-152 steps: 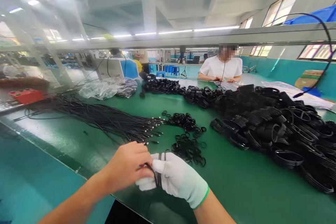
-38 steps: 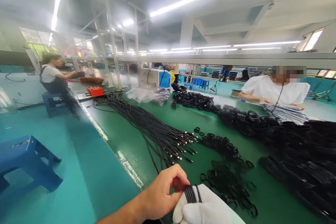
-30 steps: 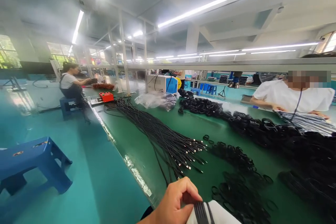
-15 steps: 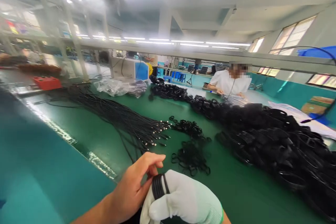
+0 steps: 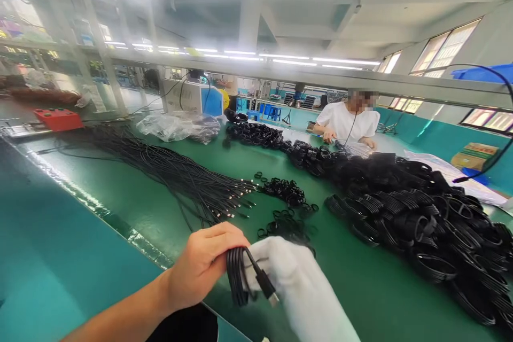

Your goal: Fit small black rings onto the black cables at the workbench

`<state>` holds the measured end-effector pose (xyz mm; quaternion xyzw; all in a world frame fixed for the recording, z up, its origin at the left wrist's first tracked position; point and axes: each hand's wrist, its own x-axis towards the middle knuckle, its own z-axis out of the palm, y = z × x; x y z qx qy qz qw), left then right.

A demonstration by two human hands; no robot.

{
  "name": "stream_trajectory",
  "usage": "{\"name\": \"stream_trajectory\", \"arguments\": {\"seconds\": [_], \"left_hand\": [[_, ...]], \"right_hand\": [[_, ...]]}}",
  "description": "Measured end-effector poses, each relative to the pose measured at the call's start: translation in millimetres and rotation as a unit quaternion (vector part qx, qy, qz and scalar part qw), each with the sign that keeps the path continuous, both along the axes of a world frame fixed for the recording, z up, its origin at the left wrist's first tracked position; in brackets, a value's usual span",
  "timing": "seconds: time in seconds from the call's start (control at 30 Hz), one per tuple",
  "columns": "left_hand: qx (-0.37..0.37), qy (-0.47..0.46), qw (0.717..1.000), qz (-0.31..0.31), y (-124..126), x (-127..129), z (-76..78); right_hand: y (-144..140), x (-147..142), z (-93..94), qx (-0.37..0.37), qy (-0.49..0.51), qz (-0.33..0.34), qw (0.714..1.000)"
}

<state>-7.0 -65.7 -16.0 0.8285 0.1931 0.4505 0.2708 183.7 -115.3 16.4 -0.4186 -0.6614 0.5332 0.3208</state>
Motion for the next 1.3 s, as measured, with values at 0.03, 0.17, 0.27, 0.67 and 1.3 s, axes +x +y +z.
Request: {"name": "stream_trajectory", "arguments": {"seconds": [0.03,0.17,0.27,0.67,1.3], "left_hand": [[-0.010,0.008,1.000,0.007,1.3,-0.4,0.2],[-0.039,0.059,0.997,0.015,4.7,-0.2,-0.4],[-0.048,0.073,0.996,0.017,4.9,1.1,-0.7],[-0.228,0.123,0.958,0.123,18.9,7.7,9.0],[-0.293,0.214,0.918,0.161,31.1,18.7,-9.3]], "right_hand": [[1.0,2.9,1.5,0.010,0.004,-0.033,0.999],[8.9,0.5,1.4,-0.001,0.017,-0.069,0.997],[19.4,-9.8,-7.1,-0.017,0.028,0.007,0.999],[48.7,-15.1,-54.2,-0.213,0.303,0.098,0.924],[48.9,-28.0,-67.6,-0.221,0.257,0.011,0.941]]}}
